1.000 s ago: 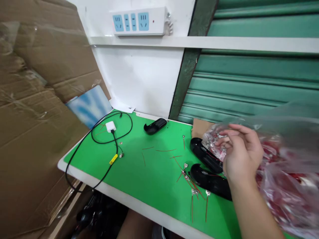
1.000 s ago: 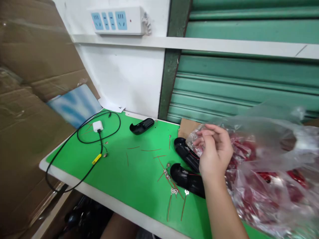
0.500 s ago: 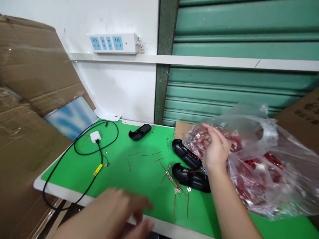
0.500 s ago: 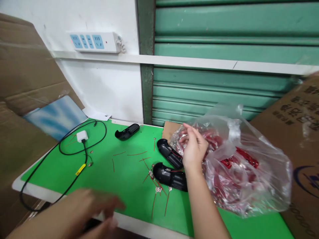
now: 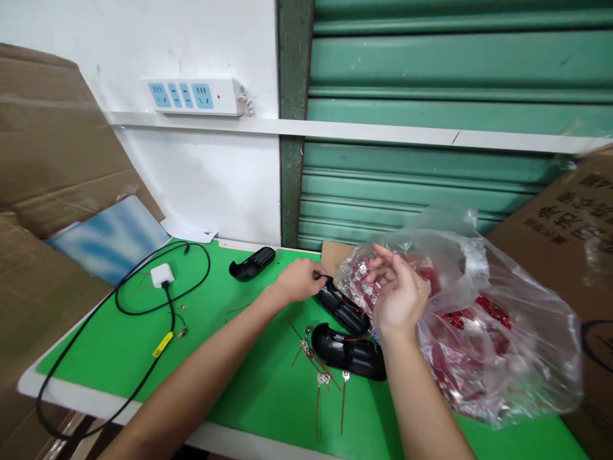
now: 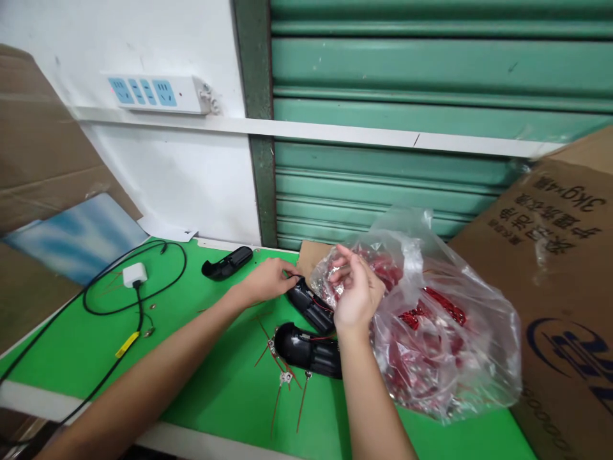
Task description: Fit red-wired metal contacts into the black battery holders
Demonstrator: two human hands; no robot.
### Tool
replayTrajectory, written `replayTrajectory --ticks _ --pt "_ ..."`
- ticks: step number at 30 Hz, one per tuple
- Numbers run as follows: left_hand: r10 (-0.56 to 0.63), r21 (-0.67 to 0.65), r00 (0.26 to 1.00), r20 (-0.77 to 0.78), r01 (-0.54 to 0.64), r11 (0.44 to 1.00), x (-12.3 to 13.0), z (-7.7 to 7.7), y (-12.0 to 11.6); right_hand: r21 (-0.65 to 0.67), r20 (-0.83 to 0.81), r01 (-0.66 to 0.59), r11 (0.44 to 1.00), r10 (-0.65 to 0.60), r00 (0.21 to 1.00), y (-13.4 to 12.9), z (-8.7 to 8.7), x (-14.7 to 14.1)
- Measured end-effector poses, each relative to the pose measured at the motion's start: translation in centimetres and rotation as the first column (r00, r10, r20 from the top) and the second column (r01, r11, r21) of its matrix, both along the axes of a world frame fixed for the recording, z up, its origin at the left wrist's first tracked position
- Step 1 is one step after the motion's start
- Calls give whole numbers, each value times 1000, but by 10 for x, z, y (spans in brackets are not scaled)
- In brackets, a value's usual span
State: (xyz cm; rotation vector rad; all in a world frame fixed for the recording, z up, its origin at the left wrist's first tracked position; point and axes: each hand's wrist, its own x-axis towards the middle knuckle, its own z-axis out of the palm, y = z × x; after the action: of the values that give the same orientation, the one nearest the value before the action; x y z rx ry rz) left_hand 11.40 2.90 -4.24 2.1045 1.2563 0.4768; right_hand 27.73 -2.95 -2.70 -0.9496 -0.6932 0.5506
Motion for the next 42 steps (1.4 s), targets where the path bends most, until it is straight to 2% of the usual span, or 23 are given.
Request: replayTrajectory --ticks 3,6,9,11,14,17,21,23,26,29,31,32,34,37,40,42 --pt "51 -7 996 78 -51 999 -13 2 3 -29 25 -9 1000 10 1000 1 0 1" --pt "158 -21 970 184 -157 987 -32 0 5 -74 69 8 997 -3 998 3 -2 3" --pt "273 -82 917 291 -261 962 -50 -7 3 -90 187 105 990 -87 979 3 -5 2" --pt "327 -138 875 358 -297 945 -58 -14 1 -100 278 131 986 -99 956 2 -8 -1" --pt "364 -206 822 438 -303 931 -61 -23 -5 -184 344 34 982 32 939 1 -13 -11" --pt "371 -240 783 499 -287 927 -58 -23 -14 -286 281 -134 949 217 935 1 -19 -23" --pt "314 -136 793 523 -286 949 -56 -13 -25 -293 115 -331 897 376 919 2 -21 -27" --pt "249 -118 807 536 -221 968 -57 -8 -28 -284 56 -372 884 402 914 2 -19 -24" --pt "225 -289 751 621 -47 956 -59 -2 -28 -298 6 -456 838 480 878 0 -16 -24" --pt "249 -508 695 674 193 839 -59 -3 -29 -320 10 -553 769 586 810 -3 -16 -29" --pt "228 -575 687 690 330 748 -57 -5 -31 -348 41 -579 737 629 776 -5 -19 -34" --pt "218 -585 682 698 369 722 -56 -6 -33 -362 61 -575 734 634 771 -5 -21 -36" --pt "198 -572 681 705 381 726 -55 -7 -36 -368 106 -537 759 608 787 -6 -23 -37" --pt "168 -544 709 685 344 766 -55 -6 -39 -334 218 -417 845 500 838 -5 -22 -37" --pt "134 -529 737 663 333 781 -55 -4 -41 -253 334 -280 926 356 873 -6 -17 -36" --pt "129 -520 738 662 328 789 -54 -2 -43 -208 365 -247 946 309 878 -8 -15 -35"
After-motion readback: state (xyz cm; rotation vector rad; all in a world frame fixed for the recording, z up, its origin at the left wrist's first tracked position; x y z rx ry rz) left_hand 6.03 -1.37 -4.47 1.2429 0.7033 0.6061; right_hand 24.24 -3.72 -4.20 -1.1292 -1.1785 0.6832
